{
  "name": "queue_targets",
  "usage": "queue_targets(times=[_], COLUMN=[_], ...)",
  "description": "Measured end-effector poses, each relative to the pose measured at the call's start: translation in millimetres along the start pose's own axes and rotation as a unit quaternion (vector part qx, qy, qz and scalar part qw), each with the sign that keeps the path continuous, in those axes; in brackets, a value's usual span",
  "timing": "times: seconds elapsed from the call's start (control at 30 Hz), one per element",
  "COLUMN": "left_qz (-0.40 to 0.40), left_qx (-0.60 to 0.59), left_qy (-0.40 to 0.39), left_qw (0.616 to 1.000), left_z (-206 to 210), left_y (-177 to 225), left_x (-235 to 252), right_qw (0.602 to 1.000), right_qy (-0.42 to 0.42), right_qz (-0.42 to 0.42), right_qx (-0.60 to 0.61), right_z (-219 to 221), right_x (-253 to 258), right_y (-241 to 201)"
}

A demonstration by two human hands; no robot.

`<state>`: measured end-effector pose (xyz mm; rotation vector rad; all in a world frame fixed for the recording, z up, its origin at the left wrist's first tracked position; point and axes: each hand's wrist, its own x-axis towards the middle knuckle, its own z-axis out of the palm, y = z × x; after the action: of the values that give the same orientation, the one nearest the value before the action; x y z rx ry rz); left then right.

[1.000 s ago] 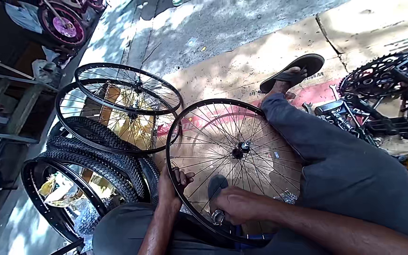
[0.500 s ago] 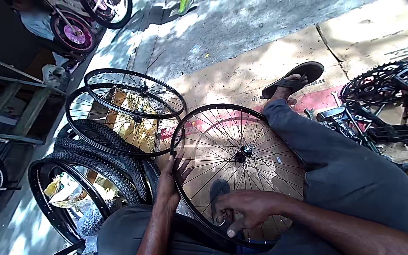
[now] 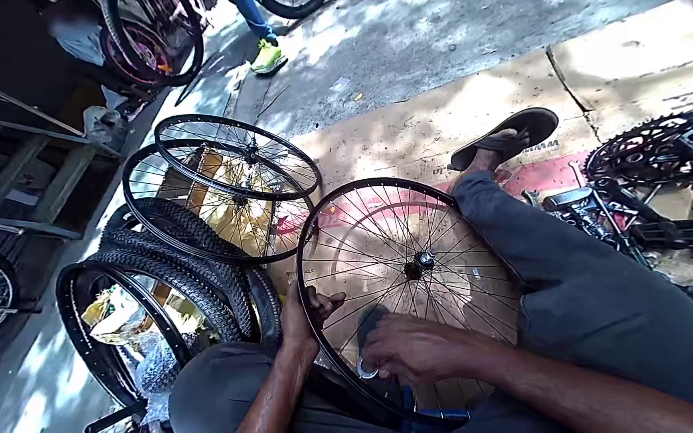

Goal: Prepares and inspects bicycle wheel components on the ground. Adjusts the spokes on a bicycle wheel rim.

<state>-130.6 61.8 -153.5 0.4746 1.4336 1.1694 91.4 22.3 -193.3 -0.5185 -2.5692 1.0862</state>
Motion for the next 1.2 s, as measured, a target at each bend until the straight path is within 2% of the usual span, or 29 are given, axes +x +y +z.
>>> queue_targets(times=[0.07, 0.13, 0.2, 0.27, 0.37, 0.47, 0.5, 0.57, 0.63, 0.73, 0.8, 0.83, 0.9, 0.93, 1.0, 1.1, 1.17, 1.2], left_qz=[-0.009, -0.009, -0.003, 0.004, 0.004, 0.001, 0.0, 0.001, 0.004, 0.002, 0.0, 0.0, 0.0, 0.001, -0.001, 0.002, 0.004, 0.003], left_qx=[-0.007, -0.016, -0.016, -0.007, 0.003, 0.006, 0.006, 0.008, 0.012, 0.024, 0.023, 0.023, 0.024, 0.024, 0.024, 0.023, 0.026, 0.028], left_qy=[0.003, -0.001, 0.001, 0.006, 0.01, 0.011, 0.012, 0.008, 0.011, 0.017, 0.015, 0.011, 0.009, 0.012, 0.02, 0.025, 0.018, 0.014], left_qw=[1.0, 1.0, 1.0, 1.0, 1.0, 1.0, 1.0, 1.0, 1.0, 1.0, 1.0, 1.0, 1.0, 1.0, 1.0, 0.999, 0.999, 0.999], left_z=[0, 0, 2, 4, 3, 0, 1, 3, 5, 0, -1, 0, 3, 5, 5, 1, 0, 0], left_y=[1, 2, 2, 3, 4, 4, 4, 5, 5, 3, 3, 3, 4, 4, 3, 3, 4, 4], left_x=[3, 3, 2, 0, 0, 1, 0, -2, -1, 1, 2, 1, -1, -1, 0, 1, 0, -1], right_qw=[0.998, 0.995, 0.994, 0.994, 0.994, 0.981, 0.979, 0.986, 0.99, 0.985, 0.972, 0.968, 0.975, 0.981, 0.987, 0.982, 0.971, 0.972], right_qy=[0.01, 0.038, 0.071, 0.06, -0.034, -0.022, 0.0, 0.038, 0.023, -0.079, -0.071, -0.049, -0.002, 0.012, -0.018, -0.099, -0.075, -0.048], right_qz=[-0.006, 0.052, 0.086, 0.085, 0.074, 0.077, 0.107, 0.145, 0.141, 0.115, 0.101, 0.124, 0.179, 0.181, 0.162, 0.086, 0.096, 0.133], right_qx=[0.06, 0.082, 0.016, -0.022, 0.077, 0.177, 0.171, 0.078, 0.002, 0.1, 0.198, 0.212, 0.134, 0.065, 0.014, 0.135, 0.204, 0.188], right_z=[7, 13, 28, 35, 7, -5, -2, 16, 28, 4, -8, -7, 7, 17, 21, -5, -9, -4], right_x=[6, 10, 19, 27, 24, 8, 8, 19, 30, 27, 17, 14, 19, 24, 30, 21, 16, 18], right_y=[-3, -4, -4, -5, -4, 0, -3, -9, -9, -4, 1, 1, -8, -11, -13, -2, 1, -2])
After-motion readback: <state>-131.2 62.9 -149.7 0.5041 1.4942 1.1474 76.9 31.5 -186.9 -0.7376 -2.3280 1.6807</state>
